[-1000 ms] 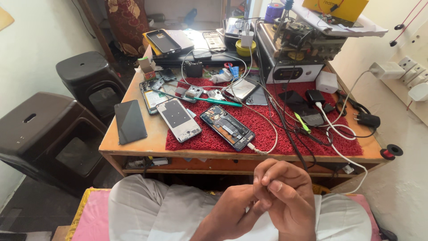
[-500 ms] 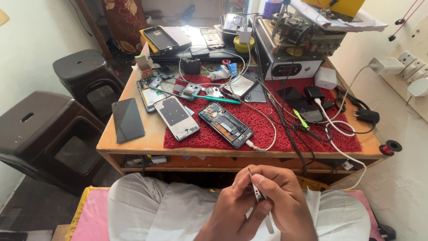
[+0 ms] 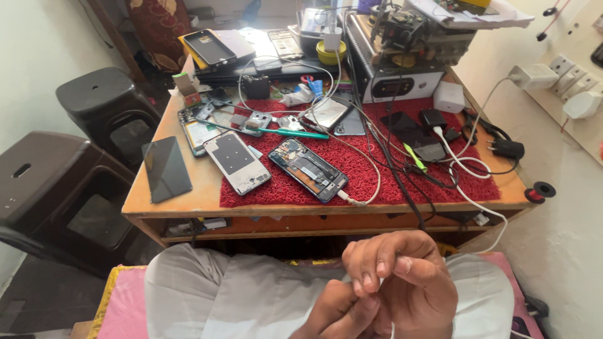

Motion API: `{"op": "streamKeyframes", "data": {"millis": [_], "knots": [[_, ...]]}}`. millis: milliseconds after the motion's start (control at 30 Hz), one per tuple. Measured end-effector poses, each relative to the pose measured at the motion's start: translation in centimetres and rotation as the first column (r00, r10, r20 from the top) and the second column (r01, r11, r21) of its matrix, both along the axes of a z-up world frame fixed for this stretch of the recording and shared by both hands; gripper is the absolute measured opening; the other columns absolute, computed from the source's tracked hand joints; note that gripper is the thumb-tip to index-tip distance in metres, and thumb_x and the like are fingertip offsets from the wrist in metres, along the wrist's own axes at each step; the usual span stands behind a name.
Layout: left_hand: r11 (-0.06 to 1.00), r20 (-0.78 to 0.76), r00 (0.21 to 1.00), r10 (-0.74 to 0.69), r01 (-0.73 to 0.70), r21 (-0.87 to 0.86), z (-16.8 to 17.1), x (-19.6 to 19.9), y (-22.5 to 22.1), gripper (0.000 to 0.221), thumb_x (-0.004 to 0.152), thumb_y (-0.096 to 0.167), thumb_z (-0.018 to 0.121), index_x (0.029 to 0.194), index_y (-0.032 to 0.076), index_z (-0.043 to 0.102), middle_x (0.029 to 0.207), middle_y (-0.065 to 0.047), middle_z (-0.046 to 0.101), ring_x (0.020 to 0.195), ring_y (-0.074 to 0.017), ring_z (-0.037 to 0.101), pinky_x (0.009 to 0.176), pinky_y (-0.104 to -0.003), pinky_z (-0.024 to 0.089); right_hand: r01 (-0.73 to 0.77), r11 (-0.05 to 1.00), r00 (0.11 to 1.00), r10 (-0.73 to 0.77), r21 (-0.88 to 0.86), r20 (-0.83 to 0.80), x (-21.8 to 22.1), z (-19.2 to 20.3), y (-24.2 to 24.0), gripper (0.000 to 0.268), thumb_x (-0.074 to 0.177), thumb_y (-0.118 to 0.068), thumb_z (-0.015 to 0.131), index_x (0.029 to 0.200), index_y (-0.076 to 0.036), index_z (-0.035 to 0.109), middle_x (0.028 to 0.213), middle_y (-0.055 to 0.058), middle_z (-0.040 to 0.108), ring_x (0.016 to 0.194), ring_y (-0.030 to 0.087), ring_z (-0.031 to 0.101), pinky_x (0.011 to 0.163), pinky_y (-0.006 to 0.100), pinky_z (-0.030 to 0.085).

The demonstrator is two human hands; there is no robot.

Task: The person uses tweezers to clean the charging port of a disassembled smartphone. They repeatedly insert the tweezers into the port to remove debris while the phone is connected to a charging cable. The person also briefly uses a cotton swab to clean the area around the port.

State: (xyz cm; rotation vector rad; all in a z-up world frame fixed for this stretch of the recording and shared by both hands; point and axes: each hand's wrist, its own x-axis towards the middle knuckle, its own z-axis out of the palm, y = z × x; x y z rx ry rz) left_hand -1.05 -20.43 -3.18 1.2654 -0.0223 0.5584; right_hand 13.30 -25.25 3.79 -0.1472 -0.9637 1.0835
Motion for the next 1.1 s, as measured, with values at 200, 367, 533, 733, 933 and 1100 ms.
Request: {"op": "streamKeyframes", "data": {"millis": [200,367,533,733,933,1100], "knots": [[0.983,0.104,0.994,0.036,-0.054,0.176,0.2,0.5,0.6,0.053,0.119,0.030,0.052,0.076,0.001,0.058,0.065,-0.005,0.057,0.057,-0.0131,0.054,0.052,-0.028,0.040,0.151,0.987,0.987,-0.154,-0.062,-0.040,0.3,-1.6,-0.3,0.021,0.094,-0.013,0.064,0.082,0.004,0.070,0.070,0.018,0.068,0.059,0.023,0.055,0.064,0.040,0.042],[0.983,0.087,0.996,0.011,-0.027,0.182,0.9,0.3,0.9,0.052,0.116,0.031,0.051,0.073,0.002,0.052,0.062,-0.004,0.054,0.053,-0.0134,0.051,0.049,-0.029,0.038,0.235,0.971,0.969,-0.237,-0.040,-0.062,-0.3,-2.4,-0.6,0.022,0.095,-0.012,0.063,0.083,0.006,0.069,0.071,0.018,0.068,0.059,0.023,0.056,0.066,0.040,0.042],[0.976,0.033,0.999,0.028,-0.034,0.216,1.6,0.2,0.6,0.053,0.117,0.032,0.050,0.072,0.002,0.052,0.061,-0.003,0.053,0.051,-0.0121,0.049,0.047,-0.029,0.036,0.274,0.962,0.959,-0.274,-0.008,-0.075,-0.4,-2.4,-0.9,0.023,0.097,-0.013,0.059,0.084,0.005,0.067,0.071,0.019,0.069,0.057,0.023,0.061,0.065,0.039,0.041],[0.982,0.036,0.999,0.007,-0.014,0.190,1.8,0.2,0.2,0.054,0.118,0.032,0.049,0.073,0.003,0.052,0.062,-0.002,0.052,0.053,-0.0108,0.048,0.049,-0.029,0.035,0.280,0.960,0.956,-0.279,-0.006,-0.088,-0.3,-2.4,-1.1,0.023,0.097,-0.013,0.058,0.083,0.003,0.067,0.072,0.018,0.069,0.057,0.024,0.064,0.066,0.039,0.041],[0.982,0.038,0.999,0.000,-0.007,0.186,1.7,0.3,0.1,0.052,0.118,0.030,0.050,0.074,0.002,0.053,0.063,-0.003,0.053,0.053,-0.0108,0.048,0.049,-0.028,0.036,0.271,0.962,0.958,-0.270,0.003,-0.102,0.1,-3.0,-1.3,0.023,0.095,-0.015,0.060,0.082,0.003,0.067,0.071,0.017,0.069,0.056,0.024,0.062,0.063,0.040,0.041],[0.944,0.047,0.999,-0.018,0.001,0.329,-0.8,0.0,0.6,0.051,0.119,0.029,0.049,0.076,0.001,0.055,0.063,-0.003,0.053,0.055,-0.0120,0.050,0.053,-0.029,0.039,0.336,0.942,0.897,-0.319,0.000,-0.306,1.8,-4.2,-2.1,0.029,0.097,-0.018,0.060,0.081,0.005,0.066,0.068,0.015,0.068,0.054,0.023,0.061,0.064,0.040,0.044]]}}
